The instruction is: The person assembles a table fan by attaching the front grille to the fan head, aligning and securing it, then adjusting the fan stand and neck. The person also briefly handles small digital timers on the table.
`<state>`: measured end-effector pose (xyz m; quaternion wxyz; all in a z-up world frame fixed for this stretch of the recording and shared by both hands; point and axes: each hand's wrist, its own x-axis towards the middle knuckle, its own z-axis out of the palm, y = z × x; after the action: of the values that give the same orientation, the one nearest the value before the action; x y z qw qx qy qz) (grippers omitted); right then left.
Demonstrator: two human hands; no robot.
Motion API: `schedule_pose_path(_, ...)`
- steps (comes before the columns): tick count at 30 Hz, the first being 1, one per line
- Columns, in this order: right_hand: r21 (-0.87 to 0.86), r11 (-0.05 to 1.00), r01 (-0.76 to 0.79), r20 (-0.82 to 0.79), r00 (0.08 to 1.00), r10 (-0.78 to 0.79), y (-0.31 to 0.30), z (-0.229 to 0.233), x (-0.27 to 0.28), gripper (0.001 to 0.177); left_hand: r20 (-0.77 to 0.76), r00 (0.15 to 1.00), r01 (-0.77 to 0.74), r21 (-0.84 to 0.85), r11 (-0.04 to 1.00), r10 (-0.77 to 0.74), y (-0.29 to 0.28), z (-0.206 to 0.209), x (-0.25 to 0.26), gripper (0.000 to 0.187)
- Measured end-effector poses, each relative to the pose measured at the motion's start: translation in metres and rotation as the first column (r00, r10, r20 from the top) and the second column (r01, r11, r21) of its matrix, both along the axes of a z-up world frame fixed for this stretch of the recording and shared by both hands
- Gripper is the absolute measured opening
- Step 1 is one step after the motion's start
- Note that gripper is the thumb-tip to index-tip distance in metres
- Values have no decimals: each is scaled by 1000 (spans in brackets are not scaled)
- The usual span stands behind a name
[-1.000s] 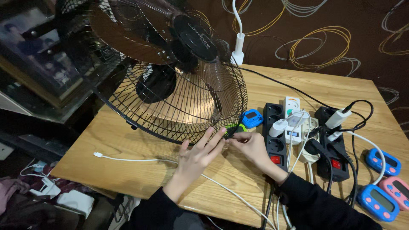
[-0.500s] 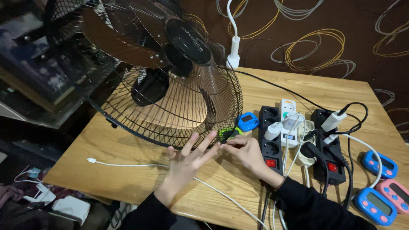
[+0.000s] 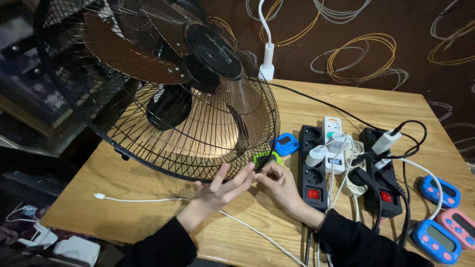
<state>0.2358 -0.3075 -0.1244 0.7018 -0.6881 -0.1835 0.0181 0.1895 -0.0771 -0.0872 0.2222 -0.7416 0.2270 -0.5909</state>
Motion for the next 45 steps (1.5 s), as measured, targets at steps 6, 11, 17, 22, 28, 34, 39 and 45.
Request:
schedule_pose_path(6, -121, 989, 90, 148, 986, -72, 0, -2, -2, 18, -162, 986, 51, 17, 999, -48, 3, -8, -2, 33)
schedule_pose_path(11, -75, 995, 70, 52, 996, -67, 3, 5, -7, 17, -65, 998, 26, 8, 1000, -25, 5, -3, -4, 32)
schedule_pose_path(17, 196, 980, 39, -322, 946, 26, 7, 13, -26, 17, -54, 998, 24, -12, 1000, -25, 1, -1, -5, 35)
schedule_pose_path(22, 427, 904, -8, -401, 895, 197, 9, 11, -21, 19, -41, 998, 48, -54, 997, -50, -4, -1, -2, 30)
schedule_pose_path(28, 552, 832, -52, -440, 829, 344, 11, 10, -18, 15, -22, 998, 50, -43, 998, -51, -2, -3, -4, 25)
schedule_pose_path(34, 563, 825, -46, -432, 835, 341, 15, 15, -26, 17, -109, 993, 48, 67, 997, -41, 4, -8, -2, 26)
schedule_pose_path(39, 97, 994, -56, -253, 964, 79, 18, 8, -26, 21, -21, 997, 73, -44, 996, -74, 9, -5, -3, 31)
schedule_pose_path(45, 462, 879, -116, -437, 833, 339, 12, 3, -24, 18, 11, 999, 44, -28, 999, -44, 9, -1, -6, 28)
